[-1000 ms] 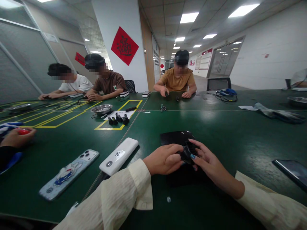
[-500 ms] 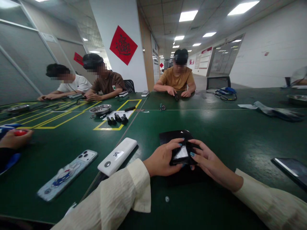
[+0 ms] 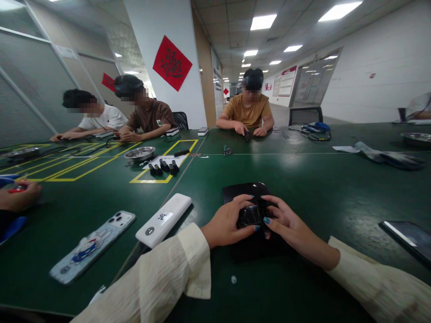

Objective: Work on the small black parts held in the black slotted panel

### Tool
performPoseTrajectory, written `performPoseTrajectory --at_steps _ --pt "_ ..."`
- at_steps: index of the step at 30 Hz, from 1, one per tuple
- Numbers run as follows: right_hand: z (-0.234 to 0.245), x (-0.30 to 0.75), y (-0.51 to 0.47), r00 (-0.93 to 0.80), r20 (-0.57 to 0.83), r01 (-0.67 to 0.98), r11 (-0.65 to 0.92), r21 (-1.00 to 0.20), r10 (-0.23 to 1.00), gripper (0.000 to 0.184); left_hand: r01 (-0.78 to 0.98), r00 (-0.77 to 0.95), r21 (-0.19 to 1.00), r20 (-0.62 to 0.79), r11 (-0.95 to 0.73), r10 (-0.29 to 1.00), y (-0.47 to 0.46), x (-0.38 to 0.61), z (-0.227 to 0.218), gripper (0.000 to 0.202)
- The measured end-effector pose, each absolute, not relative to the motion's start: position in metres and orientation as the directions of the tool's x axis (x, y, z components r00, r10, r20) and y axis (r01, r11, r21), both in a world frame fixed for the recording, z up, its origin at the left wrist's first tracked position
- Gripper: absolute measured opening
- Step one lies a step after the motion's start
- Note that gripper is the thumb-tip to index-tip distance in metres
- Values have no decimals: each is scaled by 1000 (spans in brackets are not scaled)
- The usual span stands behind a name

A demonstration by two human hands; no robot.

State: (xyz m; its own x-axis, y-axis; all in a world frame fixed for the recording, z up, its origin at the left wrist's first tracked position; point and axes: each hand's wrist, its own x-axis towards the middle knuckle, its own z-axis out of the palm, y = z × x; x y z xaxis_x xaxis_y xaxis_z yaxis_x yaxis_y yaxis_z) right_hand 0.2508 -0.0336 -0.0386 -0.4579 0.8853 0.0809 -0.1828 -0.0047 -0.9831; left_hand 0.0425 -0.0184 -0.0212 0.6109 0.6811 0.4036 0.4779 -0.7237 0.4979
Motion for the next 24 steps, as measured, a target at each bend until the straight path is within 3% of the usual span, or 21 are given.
performPoseTrajectory --at_steps 6,11,16,20,24 --pt "-34 250 -38 -498 113 -163 35 -986 860 57 415 544 616 422 -670 725 -16 44 -26 38" --pt "-35 251 -38 -522 109 -155 31 -987 846 56 395 547 624 430 -675 718 -15 42 -25 27" --pt "-35 252 -37 -503 103 -183 10 -983 858 55 364 587 578 466 -730 662 -17 39 -21 40" --pt "-34 251 -37 -473 95 -183 8 -983 876 56 414 535 563 485 -715 692 -18 40 -20 34" --pt "-34 251 -39 -442 89 -180 10 -984 892 59 450 547 591 411 -670 730 -18 42 -17 41"
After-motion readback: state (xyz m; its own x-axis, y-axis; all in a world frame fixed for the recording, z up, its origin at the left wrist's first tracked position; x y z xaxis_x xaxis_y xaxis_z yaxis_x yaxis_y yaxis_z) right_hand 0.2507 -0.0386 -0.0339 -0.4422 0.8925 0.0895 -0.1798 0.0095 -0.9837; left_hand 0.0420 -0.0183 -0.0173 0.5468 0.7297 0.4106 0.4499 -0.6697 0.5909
